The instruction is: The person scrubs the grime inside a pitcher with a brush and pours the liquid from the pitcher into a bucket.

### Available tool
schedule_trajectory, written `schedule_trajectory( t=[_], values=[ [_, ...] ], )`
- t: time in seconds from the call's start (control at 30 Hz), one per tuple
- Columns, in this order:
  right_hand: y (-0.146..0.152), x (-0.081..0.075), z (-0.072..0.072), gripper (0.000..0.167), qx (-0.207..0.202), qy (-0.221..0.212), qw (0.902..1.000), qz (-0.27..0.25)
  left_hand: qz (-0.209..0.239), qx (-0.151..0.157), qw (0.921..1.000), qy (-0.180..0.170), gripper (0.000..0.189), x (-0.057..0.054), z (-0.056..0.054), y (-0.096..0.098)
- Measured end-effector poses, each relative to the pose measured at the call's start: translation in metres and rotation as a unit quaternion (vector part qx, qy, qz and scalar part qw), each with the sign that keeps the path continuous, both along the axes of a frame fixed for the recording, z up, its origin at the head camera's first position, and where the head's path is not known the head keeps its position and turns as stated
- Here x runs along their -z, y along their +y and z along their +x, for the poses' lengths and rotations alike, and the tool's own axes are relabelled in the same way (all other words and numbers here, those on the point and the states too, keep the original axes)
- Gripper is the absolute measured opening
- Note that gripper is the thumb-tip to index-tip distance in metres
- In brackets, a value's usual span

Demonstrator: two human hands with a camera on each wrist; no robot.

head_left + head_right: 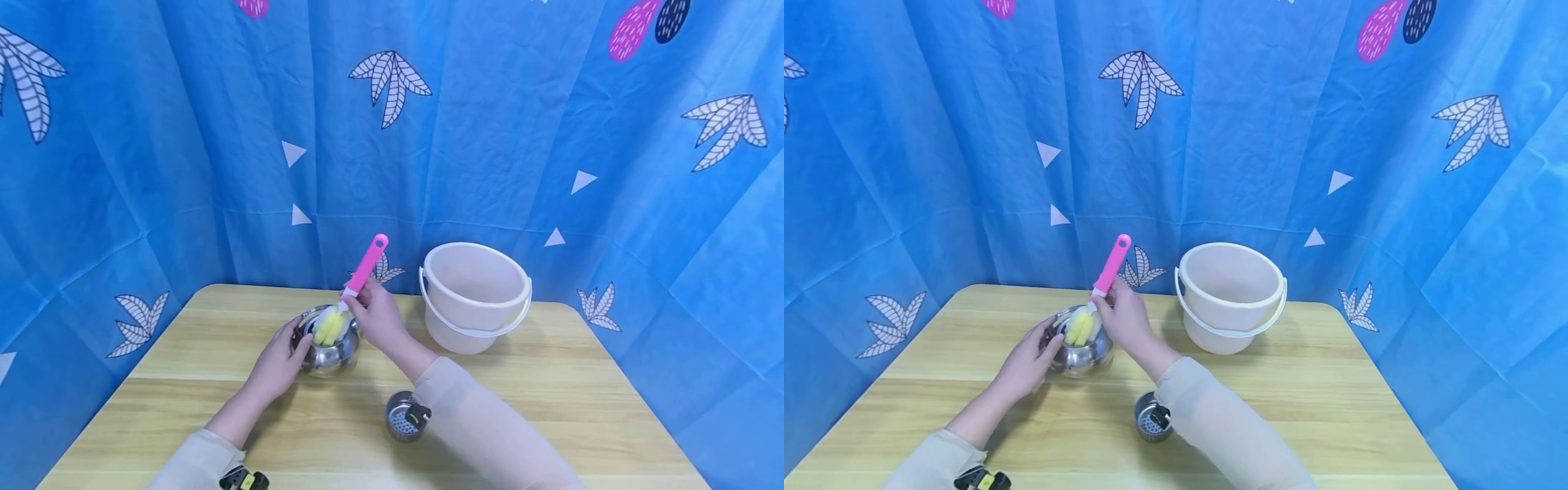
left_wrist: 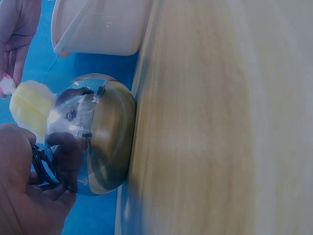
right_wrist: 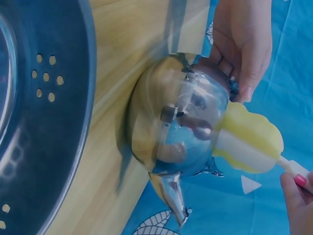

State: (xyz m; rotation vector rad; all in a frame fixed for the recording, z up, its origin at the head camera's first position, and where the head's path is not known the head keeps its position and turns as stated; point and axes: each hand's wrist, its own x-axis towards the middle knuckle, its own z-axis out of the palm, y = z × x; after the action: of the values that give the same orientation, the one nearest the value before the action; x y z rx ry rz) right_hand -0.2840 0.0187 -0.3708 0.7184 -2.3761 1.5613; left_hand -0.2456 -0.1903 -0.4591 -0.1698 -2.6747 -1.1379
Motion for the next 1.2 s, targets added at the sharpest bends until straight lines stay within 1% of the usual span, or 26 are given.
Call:
schedule_trajectory(
  t=[0.23,0.37,0.57,0.8,1.03,1.2],
  values=[
    [-0.007,0.002,0.000,0.024,0.013,-0.004,0.9998,0.017,0.000,0.003,1.0000,0.000,0.065,0.001,0.000,-0.001],
    [-0.010,0.003,0.000,0.021,0.010,-0.006,0.9998,0.017,-0.002,0.002,1.0000,0.000,0.065,0.001,0.000,-0.001],
    [-0.013,0.005,0.002,0.023,0.005,-0.018,0.9995,0.026,0.000,0.002,1.0000,0.000,0.066,0.000,0.000,0.000],
    [-0.016,0.008,0.000,0.021,0.008,-0.020,0.9991,0.036,0.004,0.005,1.0000,0.002,0.068,-0.001,0.000,0.000],
    [-0.020,0.011,0.000,0.023,0.007,-0.021,0.9984,0.052,0.002,0.003,1.0000,-0.005,0.069,-0.001,0.001,0.000],
    [-0.021,0.012,0.000,0.022,0.009,-0.021,0.9983,0.055,0.002,0.005,1.0000,-0.002,0.070,-0.001,0.001,0.000]
  ],
)
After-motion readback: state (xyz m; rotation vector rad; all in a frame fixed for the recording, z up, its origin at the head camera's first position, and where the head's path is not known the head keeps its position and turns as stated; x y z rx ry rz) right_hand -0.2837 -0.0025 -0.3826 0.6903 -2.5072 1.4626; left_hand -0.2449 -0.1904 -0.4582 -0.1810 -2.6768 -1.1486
